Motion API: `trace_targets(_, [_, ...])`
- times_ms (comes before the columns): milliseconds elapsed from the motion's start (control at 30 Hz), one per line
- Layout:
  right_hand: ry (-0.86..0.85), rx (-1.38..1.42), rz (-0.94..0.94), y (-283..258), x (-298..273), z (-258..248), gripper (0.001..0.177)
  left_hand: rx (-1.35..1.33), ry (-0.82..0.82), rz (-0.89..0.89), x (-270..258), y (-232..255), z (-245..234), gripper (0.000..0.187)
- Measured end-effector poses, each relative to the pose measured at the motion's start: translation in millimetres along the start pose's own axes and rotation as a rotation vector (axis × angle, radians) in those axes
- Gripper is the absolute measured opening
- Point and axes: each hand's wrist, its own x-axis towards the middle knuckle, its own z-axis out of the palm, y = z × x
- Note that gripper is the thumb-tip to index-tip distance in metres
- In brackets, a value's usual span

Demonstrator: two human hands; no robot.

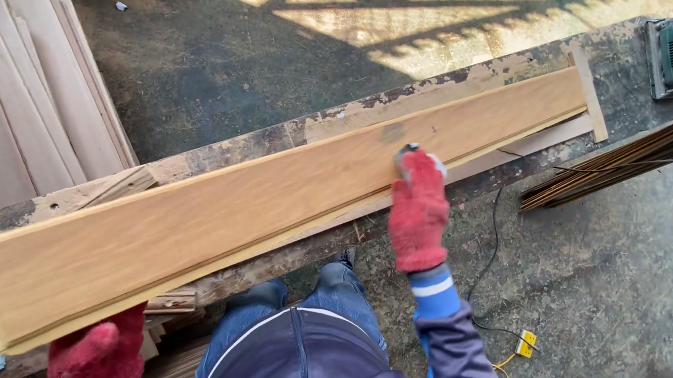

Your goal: Sanding a long piece of wood using an orbital sander and manual sanding with sandpaper and cloth.

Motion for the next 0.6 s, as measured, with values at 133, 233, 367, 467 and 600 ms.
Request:
trace_targets(133, [-0.054,0.355,-0.289,-125.3,10.6,-31.5,0.031,0.009,0.058,0.117,9.5,-3.4,117.3,0.120])
trace_targets(233, [-0.332,0.446,-0.398,-120.2,-6.9,-13.1,0.063,0.013,0.089,0.206,-3.1,35.3,230.1,0.123])
trace_targets(367, [-0.210,0.178,-0.387,-1.7,5.1,-11.2,0.057,-0.202,0.184,0.200,-41.1,62.1,295.3,0.070])
trace_targets(467, [-0.104,0.089,-0.213,105.5,22.6,-18.3,0.044,-0.195,0.271,0.267,-54.8,51.5,292.2,0.059])
trace_targets(600, [-0.196,-0.111,-0.295,58.9,37.0,-43.0,0.035,-0.205,0.415,0.360,-70.7,48.1,294.0,0.056])
